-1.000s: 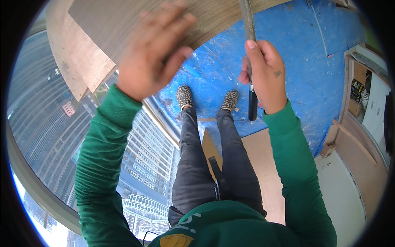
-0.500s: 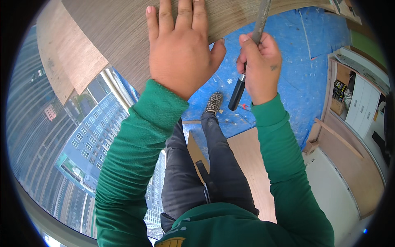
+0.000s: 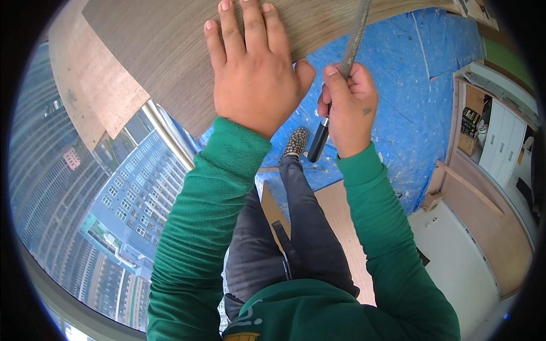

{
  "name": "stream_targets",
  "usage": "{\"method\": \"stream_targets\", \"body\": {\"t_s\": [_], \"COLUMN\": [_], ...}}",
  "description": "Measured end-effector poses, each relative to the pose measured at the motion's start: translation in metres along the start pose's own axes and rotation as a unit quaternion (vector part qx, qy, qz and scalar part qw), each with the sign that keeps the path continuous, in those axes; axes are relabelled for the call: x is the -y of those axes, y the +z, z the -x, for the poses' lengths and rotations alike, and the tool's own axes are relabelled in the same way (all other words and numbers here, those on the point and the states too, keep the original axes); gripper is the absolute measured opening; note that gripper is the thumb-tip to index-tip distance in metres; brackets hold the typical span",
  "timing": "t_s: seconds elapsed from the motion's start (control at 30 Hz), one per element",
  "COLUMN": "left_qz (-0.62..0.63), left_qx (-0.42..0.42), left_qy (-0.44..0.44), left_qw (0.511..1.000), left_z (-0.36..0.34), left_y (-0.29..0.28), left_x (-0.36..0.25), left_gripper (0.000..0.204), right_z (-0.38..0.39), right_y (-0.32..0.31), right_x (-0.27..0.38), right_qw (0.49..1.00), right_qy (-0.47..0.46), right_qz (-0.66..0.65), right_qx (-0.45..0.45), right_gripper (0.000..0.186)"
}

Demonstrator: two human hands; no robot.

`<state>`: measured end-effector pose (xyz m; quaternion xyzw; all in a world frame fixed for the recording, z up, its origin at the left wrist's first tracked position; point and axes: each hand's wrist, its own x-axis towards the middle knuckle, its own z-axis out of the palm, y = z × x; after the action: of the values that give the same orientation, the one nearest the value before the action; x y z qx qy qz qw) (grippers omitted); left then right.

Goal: The person wipes a wooden cabinet door with a cloth, then uses a hammer to tap along the door's edge to seat it into place. The person continues tapping the door edge repeatedly while holding the door steady.

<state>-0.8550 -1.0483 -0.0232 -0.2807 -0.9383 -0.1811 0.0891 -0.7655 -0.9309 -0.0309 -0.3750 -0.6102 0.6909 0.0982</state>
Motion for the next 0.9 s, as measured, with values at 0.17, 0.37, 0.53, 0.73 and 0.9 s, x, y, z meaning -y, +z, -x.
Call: {"method": "stream_targets", "body": {"t_s": [0.17,0.37,0.53,0.73,0.9], "left_qz": [-0.034,-0.019,0.005,-0.031,-0.065], "left_qx": [-0.04,-0.036,0.032,0.017,-0.038], "left_qy": [0.009,0.033,0.137,0.122,0.135], "left_qw": [0.999,0.999,0.99,0.992,0.988], "left_z": [0.003,-0.009,-0.021,-0.022,-0.02], "left_y": [0.008,0.001,-0.001,0.009,0.018], "left_x": [0.001,0.0,0.006,-0.007,0.0], "left_gripper": [0.076,0.07,0.066,0.06,0.061], "right_z": [0.007,0.017,0.021,0.019,0.019], "right_y": [-0.004,-0.022,-0.035,-0.047,-0.05], "right_x": [0.004,-0.01,-0.024,-0.028,-0.032], "right_qw": [1.0,0.999,0.999,0.998,0.997], "right_qy": [0.016,0.033,0.03,0.053,0.061], "right_qz": [-0.012,-0.006,-0.02,-0.018,-0.022], "right_qx": [0.001,-0.013,-0.026,-0.03,-0.029], "right_gripper": [0.016,0.015,0.014,0.014,0.014]}}
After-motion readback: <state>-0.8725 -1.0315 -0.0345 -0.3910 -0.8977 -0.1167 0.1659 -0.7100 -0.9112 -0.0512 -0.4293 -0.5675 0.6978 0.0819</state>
